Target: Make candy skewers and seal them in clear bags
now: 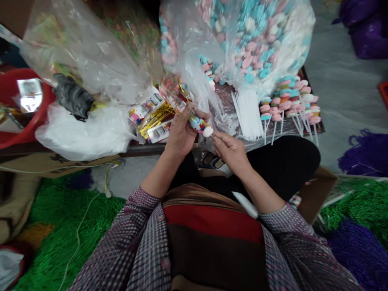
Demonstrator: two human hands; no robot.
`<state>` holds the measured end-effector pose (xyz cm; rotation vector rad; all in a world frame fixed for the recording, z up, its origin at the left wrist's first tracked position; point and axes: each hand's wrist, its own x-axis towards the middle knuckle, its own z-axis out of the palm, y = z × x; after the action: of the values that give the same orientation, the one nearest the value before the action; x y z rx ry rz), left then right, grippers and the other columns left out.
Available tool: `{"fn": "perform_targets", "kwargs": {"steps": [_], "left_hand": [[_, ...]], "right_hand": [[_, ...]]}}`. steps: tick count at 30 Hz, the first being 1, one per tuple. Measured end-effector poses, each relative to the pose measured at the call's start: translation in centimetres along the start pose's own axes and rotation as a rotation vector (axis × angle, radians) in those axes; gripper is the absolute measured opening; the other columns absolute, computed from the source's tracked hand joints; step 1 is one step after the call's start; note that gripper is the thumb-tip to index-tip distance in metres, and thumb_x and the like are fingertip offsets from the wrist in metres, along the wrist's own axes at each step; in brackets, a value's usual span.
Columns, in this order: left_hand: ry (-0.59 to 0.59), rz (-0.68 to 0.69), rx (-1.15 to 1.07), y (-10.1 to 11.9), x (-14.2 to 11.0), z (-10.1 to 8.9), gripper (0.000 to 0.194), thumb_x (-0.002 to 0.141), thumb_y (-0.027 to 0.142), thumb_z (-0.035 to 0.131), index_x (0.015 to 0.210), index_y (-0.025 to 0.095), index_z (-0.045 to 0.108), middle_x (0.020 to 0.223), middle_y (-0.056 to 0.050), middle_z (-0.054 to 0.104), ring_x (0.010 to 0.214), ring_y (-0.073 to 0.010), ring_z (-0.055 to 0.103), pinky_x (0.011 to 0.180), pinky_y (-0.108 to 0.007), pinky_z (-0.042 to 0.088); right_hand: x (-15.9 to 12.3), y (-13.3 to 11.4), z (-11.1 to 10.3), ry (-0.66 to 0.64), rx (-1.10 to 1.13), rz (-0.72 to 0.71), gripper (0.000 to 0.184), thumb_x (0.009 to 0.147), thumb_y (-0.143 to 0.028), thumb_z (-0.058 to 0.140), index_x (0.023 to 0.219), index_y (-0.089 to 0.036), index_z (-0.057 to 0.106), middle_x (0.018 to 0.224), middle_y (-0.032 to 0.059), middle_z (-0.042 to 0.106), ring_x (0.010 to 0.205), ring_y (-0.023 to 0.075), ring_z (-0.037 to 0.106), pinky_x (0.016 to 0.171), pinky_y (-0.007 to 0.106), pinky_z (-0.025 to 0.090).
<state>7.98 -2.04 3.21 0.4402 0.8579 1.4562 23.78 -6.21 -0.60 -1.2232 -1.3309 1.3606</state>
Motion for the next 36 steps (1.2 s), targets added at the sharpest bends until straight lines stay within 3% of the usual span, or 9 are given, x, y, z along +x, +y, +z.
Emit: {"fn": "perform_targets", "kwargs": {"steps": [5,8,15,18,22,27,30,32,36], "left_hand": [[0.029,0.016,-0.116,-0.2,0.4,0.1,0.017,0.095,0.031,0.066,0.080,0.024,0.067,0.072,0.004,0.070,0.076,-0.0118,0.072,0.089,-0.031,0.061],[0.027,-0.032,-0.082,-0.7,0.0,0.4,0.019,0.096,0.030,0.065,0.079,0.023,0.065,0.072,0.004,0.069,0.078,-0.0121,0.072,0.089,-0.032,0.061],[-0.018,-0.034,0.029,-1.0,-0.7,0.5,0.017,0.096,0.040,0.065,0.088,0.026,0.067,0.079,-0.001,0.073,0.100,-0.0209,0.075,0.092,-0.037,0.062],[-0.045,-0.070,0.041,-1.2,-0.9,0.5,0.013,0.095,0.039,0.068,0.096,0.026,0.068,0.090,-0.003,0.076,0.106,-0.0219,0.075,0.090,-0.035,0.061],[-0.139,-0.145,0.063,-2.3,-1.5,0.3,0.026,0.087,0.026,0.077,0.112,0.027,0.068,0.098,-0.003,0.077,0.112,-0.0220,0.074,0.092,-0.034,0.059],[-0.196,-0.117,0.085,-2.6,-1.6,-0.1,0.028,0.091,0.023,0.071,0.119,0.024,0.069,0.088,-0.002,0.075,0.104,-0.0207,0.075,0.093,-0.036,0.058],[-0.224,-0.100,0.065,-2.2,-1.5,-0.4,0.026,0.090,0.024,0.070,0.116,0.020,0.071,0.076,-0.001,0.070,0.095,-0.0202,0.075,0.090,-0.035,0.059],[-0.280,-0.124,0.039,-2.1,-1.6,-0.5,0.022,0.090,0.028,0.070,0.110,0.019,0.072,0.070,0.000,0.066,0.089,-0.0200,0.073,0.086,-0.035,0.060],[-0.353,-0.210,0.011,-2.4,-1.8,-0.5,0.016,0.091,0.032,0.068,0.100,0.019,0.070,0.067,0.000,0.063,0.075,-0.0166,0.070,0.075,-0.029,0.059]], "right_hand": [[-0.1,0.3,-1.0,0.144,-0.339,-0.195,0.025,0.092,-0.051,0.066,0.092,-0.026,0.070,0.071,0.0010,0.065,0.063,0.0162,0.056,0.063,0.031,0.046],[-0.2,0.4,-1.2,0.187,-0.427,-0.254,0.032,0.094,-0.054,0.061,0.082,-0.025,0.069,0.075,0.0040,0.068,0.069,0.0183,0.060,0.067,0.032,0.047],[-0.5,0.2,0.0,-0.021,0.172,0.145,0.048,0.083,-0.071,0.069,0.083,-0.023,0.065,0.043,-0.0105,0.040,0.036,0.0081,0.032,0.042,0.025,0.033],[-0.6,-0.1,0.3,-0.024,0.238,0.173,0.049,0.082,-0.071,0.070,0.082,-0.023,0.063,0.041,-0.0118,0.039,0.034,0.0072,0.032,0.041,0.024,0.034],[-0.9,-0.2,0.3,0.081,-0.032,-0.016,0.038,0.094,-0.061,0.061,0.093,-0.023,0.066,0.052,-0.0066,0.054,0.040,0.0091,0.044,0.043,0.025,0.035],[-0.6,-0.8,-0.5,0.043,-0.357,-0.326,0.025,0.102,-0.042,0.054,0.099,-0.023,0.071,0.065,-0.0018,0.066,0.056,0.0132,0.060,0.060,0.028,0.049],[0.4,-2.2,-1.6,0.169,-0.472,-0.515,0.023,0.101,-0.038,0.056,0.099,-0.022,0.073,0.087,0.0042,0.076,0.078,0.0176,0.070,0.075,0.033,0.056],[1.3,-3.0,-2.1,0.240,-0.500,-0.563,0.021,0.100,-0.037,0.057,0.099,-0.023,0.073,0.095,0.0054,0.078,0.085,0.0189,0.071,0.081,0.035,0.057],[2.8,-3.4,-1.7,0.167,-0.452,-0.544,0.019,0.098,-0.037,0.061,0.094,-0.024,0.075,0.091,0.0043,0.078,0.085,0.0191,0.072,0.081,0.036,0.058]]}}
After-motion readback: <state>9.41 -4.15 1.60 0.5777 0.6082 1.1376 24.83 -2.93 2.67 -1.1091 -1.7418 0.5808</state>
